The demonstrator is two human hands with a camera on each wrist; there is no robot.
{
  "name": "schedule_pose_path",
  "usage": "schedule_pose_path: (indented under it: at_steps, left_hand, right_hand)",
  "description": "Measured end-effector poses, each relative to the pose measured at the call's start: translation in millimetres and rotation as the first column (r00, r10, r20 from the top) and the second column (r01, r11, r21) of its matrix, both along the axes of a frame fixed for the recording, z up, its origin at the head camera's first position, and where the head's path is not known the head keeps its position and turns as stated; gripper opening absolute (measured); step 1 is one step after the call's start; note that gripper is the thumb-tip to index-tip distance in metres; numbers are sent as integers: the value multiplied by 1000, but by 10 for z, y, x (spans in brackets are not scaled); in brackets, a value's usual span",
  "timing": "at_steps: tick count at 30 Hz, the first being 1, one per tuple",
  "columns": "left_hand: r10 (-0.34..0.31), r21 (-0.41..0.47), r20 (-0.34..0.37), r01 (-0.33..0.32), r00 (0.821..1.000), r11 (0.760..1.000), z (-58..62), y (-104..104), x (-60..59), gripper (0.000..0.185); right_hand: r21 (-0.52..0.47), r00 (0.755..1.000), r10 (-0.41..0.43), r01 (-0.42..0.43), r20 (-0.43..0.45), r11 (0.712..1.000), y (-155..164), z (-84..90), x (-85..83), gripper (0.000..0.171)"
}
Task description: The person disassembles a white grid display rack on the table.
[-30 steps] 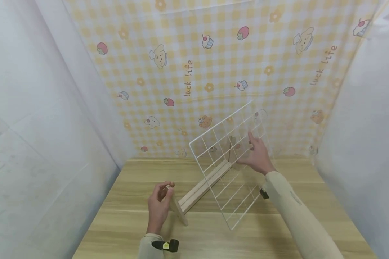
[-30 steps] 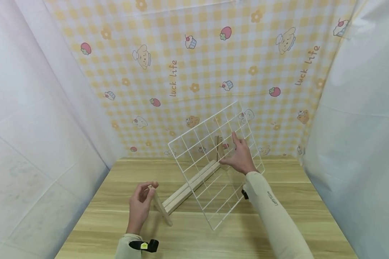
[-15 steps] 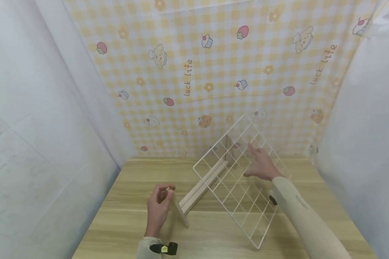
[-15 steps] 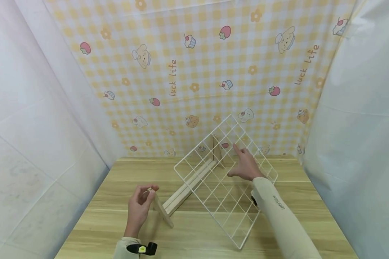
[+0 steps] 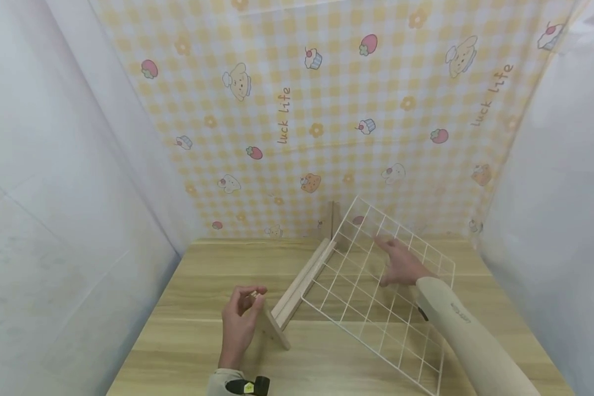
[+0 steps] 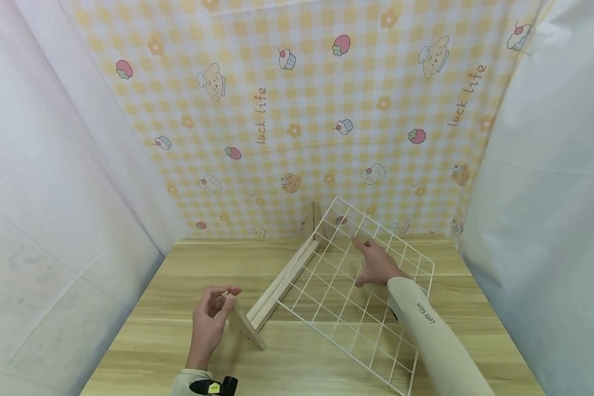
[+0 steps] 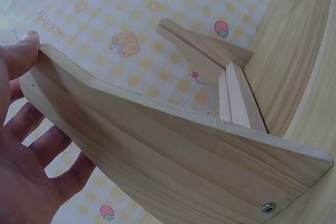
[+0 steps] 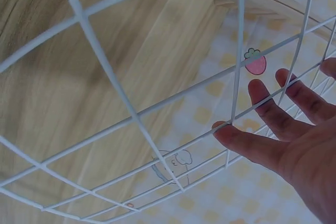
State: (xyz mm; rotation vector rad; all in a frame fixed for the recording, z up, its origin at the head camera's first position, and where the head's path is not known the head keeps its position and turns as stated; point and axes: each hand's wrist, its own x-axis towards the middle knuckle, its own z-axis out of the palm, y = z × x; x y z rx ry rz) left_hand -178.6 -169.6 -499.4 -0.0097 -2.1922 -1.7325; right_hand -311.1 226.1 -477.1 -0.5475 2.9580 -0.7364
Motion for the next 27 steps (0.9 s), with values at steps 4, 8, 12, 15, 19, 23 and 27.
schedule_pose_path:
  at_steps: [4,8,12,15,19,23,27]
  left_hand:
    - [-6,19,15,5,1000,1000,17,9,17,18]
    - [-10,29,22,10,1000,1000,85,34,58,17]
    - [-15,31,26,15,1000,999,190,70,117,20]
    - [-17,32,25,16,1000,999,229,84,138,21]
    - [-7,25,18,7,1000,1000,169,71,110,19]
    - [-3,3,-14,3,1000,1000,68,47,69,18]
    - [-17,2,-49,17,999,1000,18,46,55,17]
  right_hand:
    - [26,1000,14,-14,21,1000,9,-30,9,121]
    - [15,999,40,-40,28,999,24,-67,4,119]
    - [34,998,41,-43,40,998,48,-124,5,116]
    - [75,998,42,-45,47,996,57,-160,12,115]
    - [91,997,49,-54,66,994,49,-195,20,111]
    - [126,995,62,-71,76,990,44,-243,21,109]
    - [180,996,63,-75,70,981,50,-299,20,110]
